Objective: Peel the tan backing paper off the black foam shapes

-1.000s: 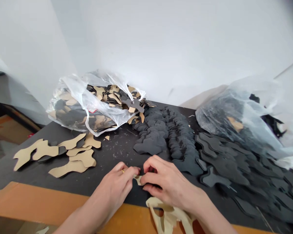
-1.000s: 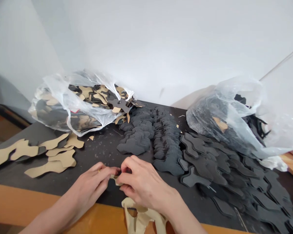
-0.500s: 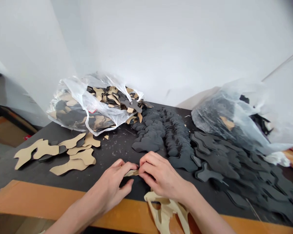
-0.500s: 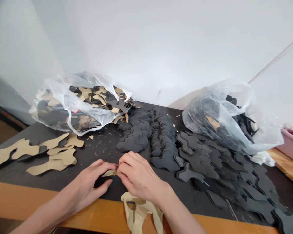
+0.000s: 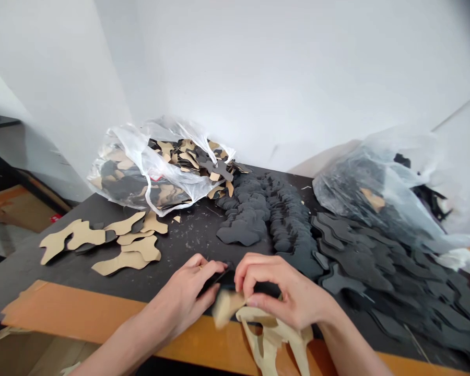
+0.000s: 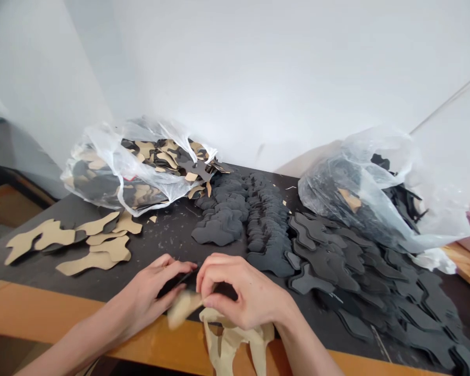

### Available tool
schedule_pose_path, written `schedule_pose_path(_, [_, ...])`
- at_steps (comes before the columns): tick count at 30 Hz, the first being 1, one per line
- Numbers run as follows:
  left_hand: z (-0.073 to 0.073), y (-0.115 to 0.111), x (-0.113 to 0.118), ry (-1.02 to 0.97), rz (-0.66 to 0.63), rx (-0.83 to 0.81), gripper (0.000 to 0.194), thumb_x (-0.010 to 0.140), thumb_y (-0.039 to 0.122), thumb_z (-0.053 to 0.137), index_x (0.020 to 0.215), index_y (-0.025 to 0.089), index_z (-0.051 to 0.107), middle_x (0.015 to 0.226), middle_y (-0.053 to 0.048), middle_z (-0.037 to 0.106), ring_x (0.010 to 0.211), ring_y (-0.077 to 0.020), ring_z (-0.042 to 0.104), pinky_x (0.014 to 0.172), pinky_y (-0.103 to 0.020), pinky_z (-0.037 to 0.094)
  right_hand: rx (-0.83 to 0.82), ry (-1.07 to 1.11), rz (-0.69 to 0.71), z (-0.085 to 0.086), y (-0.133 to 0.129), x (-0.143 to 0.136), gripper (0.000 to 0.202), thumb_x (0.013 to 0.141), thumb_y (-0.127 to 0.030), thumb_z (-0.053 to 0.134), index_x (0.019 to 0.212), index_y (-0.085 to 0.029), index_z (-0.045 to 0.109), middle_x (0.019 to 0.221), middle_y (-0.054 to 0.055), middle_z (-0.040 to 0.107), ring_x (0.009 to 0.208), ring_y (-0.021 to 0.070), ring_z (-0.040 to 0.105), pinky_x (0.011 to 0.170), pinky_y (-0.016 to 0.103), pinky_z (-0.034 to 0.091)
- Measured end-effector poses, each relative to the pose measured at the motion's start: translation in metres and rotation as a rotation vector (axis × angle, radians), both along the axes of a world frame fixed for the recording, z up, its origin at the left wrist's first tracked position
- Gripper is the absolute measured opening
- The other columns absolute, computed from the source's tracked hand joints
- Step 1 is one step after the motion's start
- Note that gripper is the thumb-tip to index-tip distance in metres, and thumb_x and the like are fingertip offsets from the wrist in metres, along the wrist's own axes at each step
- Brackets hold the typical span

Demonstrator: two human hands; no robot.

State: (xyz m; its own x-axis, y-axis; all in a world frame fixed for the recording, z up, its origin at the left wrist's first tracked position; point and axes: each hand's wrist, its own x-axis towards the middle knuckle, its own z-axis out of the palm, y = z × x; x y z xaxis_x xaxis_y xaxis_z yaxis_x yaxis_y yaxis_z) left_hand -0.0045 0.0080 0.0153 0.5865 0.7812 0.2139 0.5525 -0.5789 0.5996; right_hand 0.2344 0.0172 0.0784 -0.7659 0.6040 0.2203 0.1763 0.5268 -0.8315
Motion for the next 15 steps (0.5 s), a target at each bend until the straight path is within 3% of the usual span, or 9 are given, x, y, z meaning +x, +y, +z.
schedule_pose_path(4, [0.002, 0.001, -0.001, -0.005, -0.003, 0.004, 0.031, 0.092, 0.01, 0.047, 0.121, 0.02, 0.056, 0.107, -0.006, 0.069, 0.095, -0.0215, 0.06, 0.081, -0.031, 0.051, -0.116, 0.168, 0.057, 0.006, 0.003, 0.015, 0.031, 0.089, -0.034, 0.063, 0.065, -0.019, 0.05, 0.083, 0.007, 0.067, 0.08, 0.0186, 0.061, 0.074, 0.033, 0.048])
schedule_pose_path(6, [0.004, 0.001, -0.002, -0.008, 0.0, 0.014, 0.033, 0.091, 0.009, 0.048, 0.121, 0.021, 0.056, 0.108, -0.006, 0.069, 0.095, -0.0207, 0.061, 0.082, -0.03, 0.052, -0.079, 0.143, -0.032, 0.005, 0.006, 0.021, 0.041, 0.087, -0.039, 0.068, 0.06, -0.019, 0.045, 0.078, 0.005, 0.065, 0.076, 0.0172, 0.06, 0.07, 0.03, 0.047])
schedule_pose_path(10, [0.008, 0.002, -0.003, 0.004, -0.008, 0.013, 0.035, 0.09, 0.009, 0.049, 0.122, 0.022, 0.056, 0.106, -0.006, 0.067, 0.095, -0.0207, 0.062, 0.081, -0.03, 0.053, 0.116, -0.216, -0.247, -0.004, 0.01, 0.018, 0.024, 0.078, -0.027, 0.081, 0.079, -0.019, 0.058, 0.095, 0.003, 0.063, 0.084, 0.0156, 0.059, 0.076, 0.027, 0.047])
schedule_pose_path(12, [0.009, 0.002, -0.005, 0.014, -0.023, -0.001, 0.035, 0.09, 0.009, 0.049, 0.122, 0.022, 0.055, 0.106, -0.006, 0.066, 0.098, -0.0214, 0.061, 0.084, -0.031, 0.053, 0.171, -0.356, -0.223, -0.01, 0.011, 0.011, 0.025, 0.078, -0.022, 0.08, 0.095, -0.02, 0.062, 0.103, 0.003, 0.062, 0.091, 0.0165, 0.059, 0.081, 0.027, 0.048])
schedule_pose_path(15, [0.01, 0.002, -0.009, 0.026, -0.057, -0.035, 0.037, 0.09, 0.008, 0.05, 0.123, 0.023, 0.053, 0.111, -0.006, 0.063, 0.103, -0.0206, 0.061, 0.088, -0.031, 0.052, 0.22, -0.407, -0.161, -0.018, 0.011, 0.003, 0.013, 0.087, -0.015, 0.068, 0.099, -0.021, 0.065, 0.105, 0.003, 0.062, 0.094, 0.0155, 0.06, 0.082, 0.025, 0.047])
